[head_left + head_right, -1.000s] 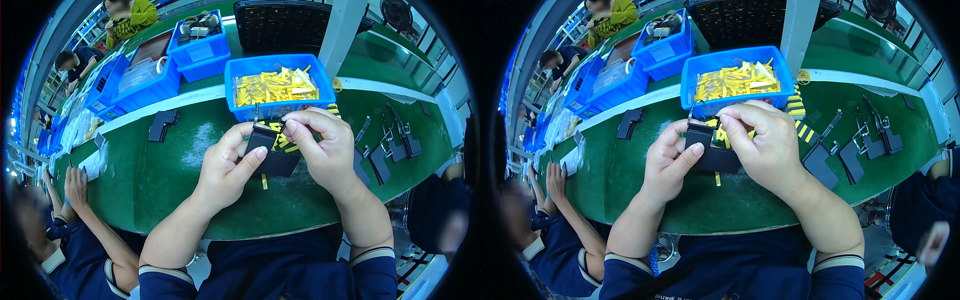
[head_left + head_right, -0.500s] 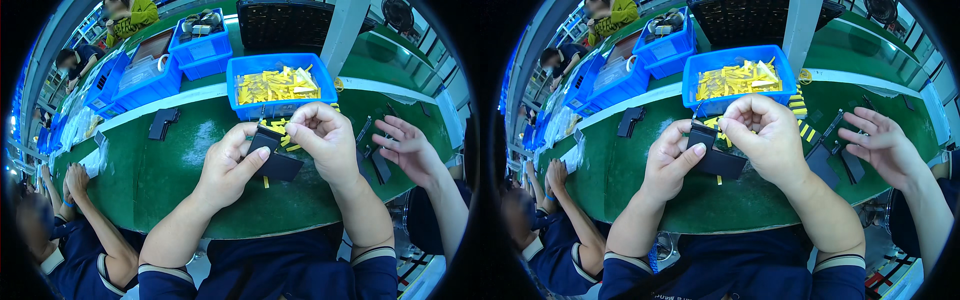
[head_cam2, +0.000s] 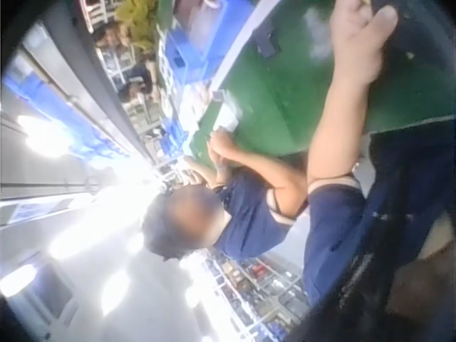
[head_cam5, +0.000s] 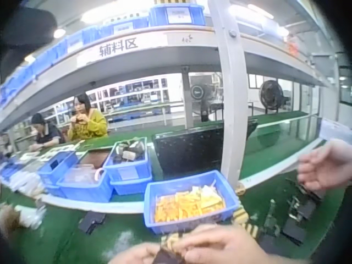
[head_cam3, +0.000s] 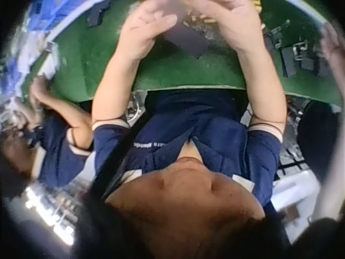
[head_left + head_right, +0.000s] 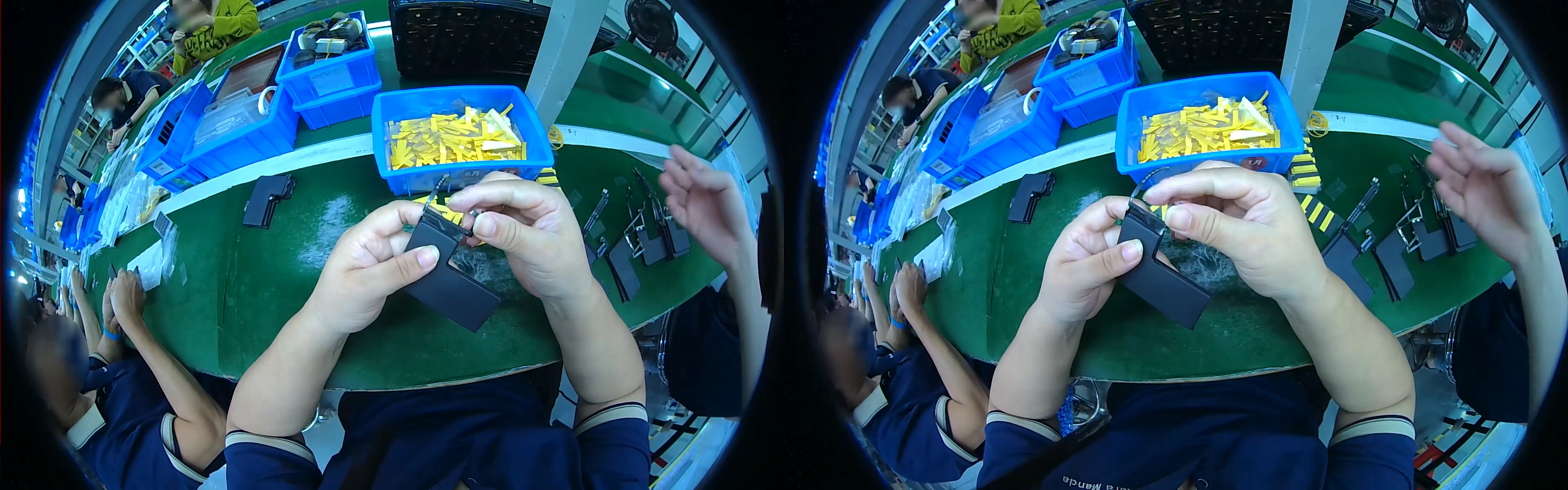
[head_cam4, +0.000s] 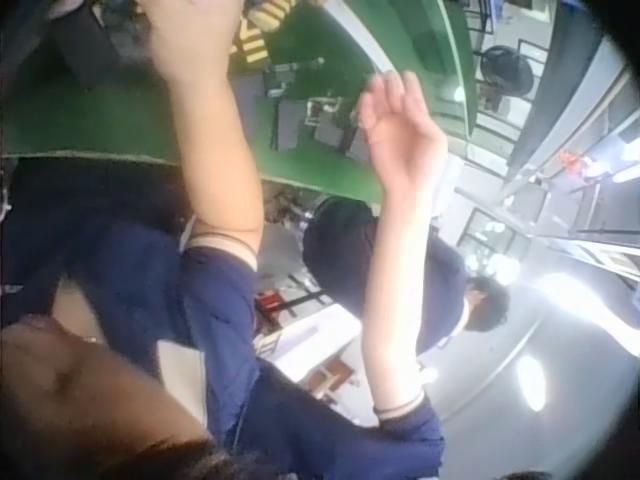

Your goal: The person repeatedly picks up small black rectangular components and yellow strips from a green workbench. They peel the backing off the yellow strips and apply them to the edges of the black components. The person handles the items one at a time, placing the finished units on the table.

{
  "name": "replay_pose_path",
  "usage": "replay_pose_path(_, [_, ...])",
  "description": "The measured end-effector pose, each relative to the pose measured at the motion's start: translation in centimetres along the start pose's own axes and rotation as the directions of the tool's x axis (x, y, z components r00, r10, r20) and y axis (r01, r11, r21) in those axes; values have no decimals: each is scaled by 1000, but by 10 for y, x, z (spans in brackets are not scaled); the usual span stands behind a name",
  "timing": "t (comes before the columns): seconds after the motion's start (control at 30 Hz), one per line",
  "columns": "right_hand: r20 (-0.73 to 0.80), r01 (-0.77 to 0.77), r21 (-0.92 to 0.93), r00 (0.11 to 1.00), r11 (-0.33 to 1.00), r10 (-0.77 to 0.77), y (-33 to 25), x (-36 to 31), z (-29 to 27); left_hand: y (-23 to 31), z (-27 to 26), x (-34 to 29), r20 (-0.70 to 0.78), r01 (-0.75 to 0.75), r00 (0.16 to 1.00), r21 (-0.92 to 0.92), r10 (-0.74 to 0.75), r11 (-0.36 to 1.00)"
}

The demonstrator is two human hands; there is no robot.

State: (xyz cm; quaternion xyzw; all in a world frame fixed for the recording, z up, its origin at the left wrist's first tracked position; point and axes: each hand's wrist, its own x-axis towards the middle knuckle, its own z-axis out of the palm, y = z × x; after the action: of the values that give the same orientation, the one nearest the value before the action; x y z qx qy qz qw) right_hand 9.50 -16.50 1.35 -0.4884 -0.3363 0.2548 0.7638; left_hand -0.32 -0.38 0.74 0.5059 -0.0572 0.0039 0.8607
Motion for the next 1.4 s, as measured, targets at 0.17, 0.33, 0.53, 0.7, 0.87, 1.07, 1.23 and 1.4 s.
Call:
replay_pose_path(0.17, [29,30,-64,999,998,-28,2,-1,-9,-1,1,-2,-29,-27,999,82,30,996])
replay_pose_path(0.33, [-93,55,-275,992,960,-84,3,-1,-2,-1,5,-2,-99,-56,991,292,88,955])
replay_pose_path(0.53, [155,351,-838,887,418,-434,0,-1,4,-5,0,-7,5,-92,972,927,234,365])
replay_pose_path(0.7, [288,431,-865,845,255,-451,2,0,-1,-8,1,-6,97,-190,949,935,299,298])
replay_pose_path(0.87, [306,391,-913,845,117,-438,4,-4,5,-10,3,-5,39,-124,968,933,247,339])
replay_pose_path(1.07, [377,360,-925,823,-121,-426,10,-13,18,-18,-3,-3,-91,-28,984,772,155,634])
replay_pose_path(1.23, [275,419,-869,850,261,-450,9,-8,13,-5,-4,-1,-141,-12,977,709,158,705])
replay_pose_path(1.4, [-129,-83,-341,991,936,41,6,-5,6,-1,-6,-3,-108,-4,981,821,162,571])
